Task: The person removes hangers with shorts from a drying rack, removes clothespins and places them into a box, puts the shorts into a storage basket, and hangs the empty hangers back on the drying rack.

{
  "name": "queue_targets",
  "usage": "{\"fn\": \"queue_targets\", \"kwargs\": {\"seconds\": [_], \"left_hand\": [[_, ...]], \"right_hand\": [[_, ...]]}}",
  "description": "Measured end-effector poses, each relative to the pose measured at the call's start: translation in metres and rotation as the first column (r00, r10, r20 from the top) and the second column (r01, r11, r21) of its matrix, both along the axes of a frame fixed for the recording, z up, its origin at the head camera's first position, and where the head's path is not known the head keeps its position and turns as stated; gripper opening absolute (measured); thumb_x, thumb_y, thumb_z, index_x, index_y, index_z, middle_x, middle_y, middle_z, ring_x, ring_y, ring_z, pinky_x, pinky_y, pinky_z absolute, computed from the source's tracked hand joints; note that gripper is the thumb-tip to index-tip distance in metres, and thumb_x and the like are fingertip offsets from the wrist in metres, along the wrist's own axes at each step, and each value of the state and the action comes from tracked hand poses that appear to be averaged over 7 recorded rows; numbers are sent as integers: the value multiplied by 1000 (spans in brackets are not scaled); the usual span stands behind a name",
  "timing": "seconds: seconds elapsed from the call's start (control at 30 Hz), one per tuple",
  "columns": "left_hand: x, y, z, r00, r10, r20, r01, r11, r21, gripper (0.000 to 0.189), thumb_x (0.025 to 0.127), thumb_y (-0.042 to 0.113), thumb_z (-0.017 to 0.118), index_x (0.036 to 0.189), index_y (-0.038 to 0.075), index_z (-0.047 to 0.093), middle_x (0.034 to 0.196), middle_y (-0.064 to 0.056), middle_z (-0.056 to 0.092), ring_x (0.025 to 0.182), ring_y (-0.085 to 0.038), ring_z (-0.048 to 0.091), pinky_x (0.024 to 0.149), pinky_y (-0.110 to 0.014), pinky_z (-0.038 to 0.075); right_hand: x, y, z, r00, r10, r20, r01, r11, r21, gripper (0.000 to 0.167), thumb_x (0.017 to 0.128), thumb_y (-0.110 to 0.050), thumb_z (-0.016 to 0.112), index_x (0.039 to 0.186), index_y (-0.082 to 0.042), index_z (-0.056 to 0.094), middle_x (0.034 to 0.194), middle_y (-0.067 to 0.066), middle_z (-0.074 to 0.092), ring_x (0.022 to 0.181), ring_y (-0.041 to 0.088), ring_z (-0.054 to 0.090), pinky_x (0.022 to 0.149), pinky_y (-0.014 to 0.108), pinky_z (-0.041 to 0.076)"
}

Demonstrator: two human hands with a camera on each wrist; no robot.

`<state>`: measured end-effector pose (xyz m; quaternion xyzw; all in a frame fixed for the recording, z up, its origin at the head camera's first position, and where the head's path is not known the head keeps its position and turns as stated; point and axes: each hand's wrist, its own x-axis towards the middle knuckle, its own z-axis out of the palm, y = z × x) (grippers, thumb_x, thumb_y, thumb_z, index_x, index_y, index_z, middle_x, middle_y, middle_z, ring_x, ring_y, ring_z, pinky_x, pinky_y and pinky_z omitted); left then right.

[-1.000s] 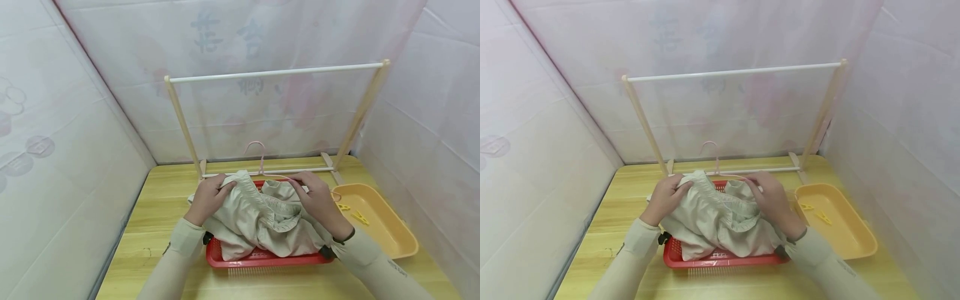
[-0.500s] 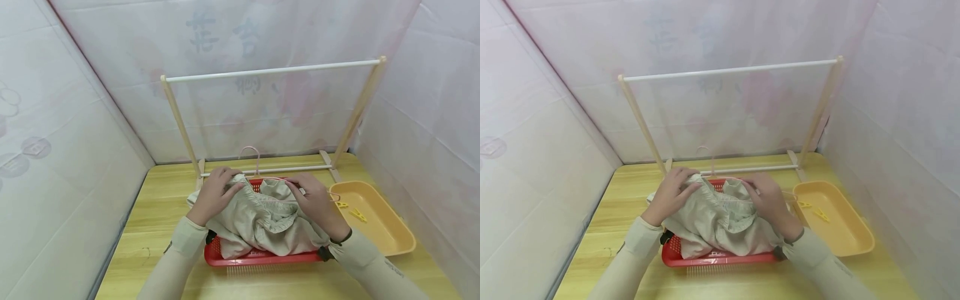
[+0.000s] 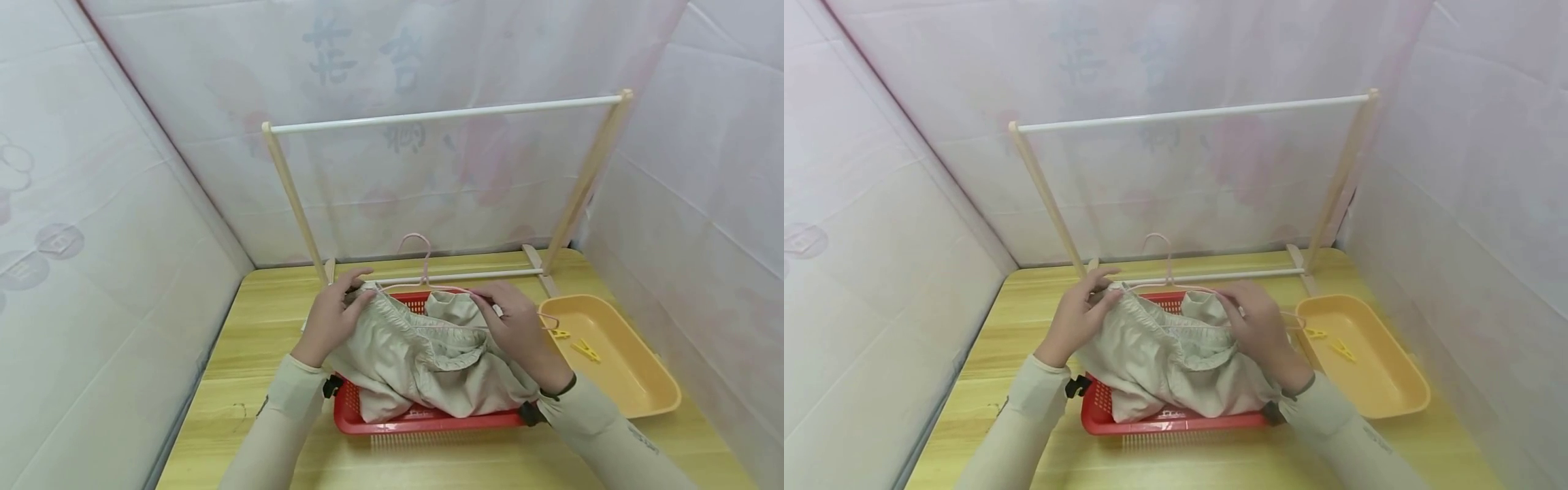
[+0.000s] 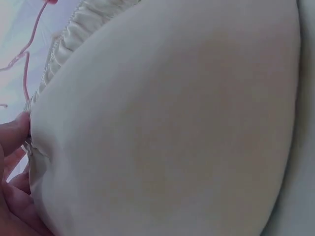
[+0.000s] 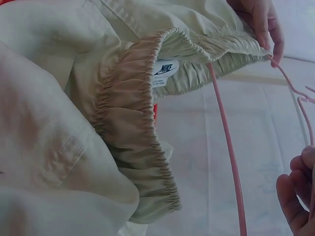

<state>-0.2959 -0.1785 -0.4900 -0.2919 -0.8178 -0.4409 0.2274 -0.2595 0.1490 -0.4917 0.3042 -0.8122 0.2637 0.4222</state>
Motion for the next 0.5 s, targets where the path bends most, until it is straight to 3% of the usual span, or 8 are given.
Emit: {"fn": "queue_targets", "kwargs": {"seconds": [0.2, 0.5], "left_hand": [[-3, -8, -7, 999, -14, 32, 13, 999, 30, 32, 100, 18, 71, 131, 13, 68, 116, -7, 73, 98, -21, 71, 84, -39, 59], [-11, -19, -17, 993, 2, 115, -9, 998, 58, 33, 99, 18, 72, 132, 16, 70, 114, -6, 72, 94, -18, 67, 83, -38, 56]], "right_hand": [[-1, 3, -5, 1000, 11, 7, -11, 1000, -28, 13, 89, 4, 75, 101, -1, 76, 88, 7, 69, 78, 17, 61, 67, 27, 46], [-4, 15, -13, 997, -32, 64, 33, 999, -24, 17, 85, 7, 78, 99, -3, 75, 88, 4, 69, 78, 12, 58, 68, 19, 43]]}}
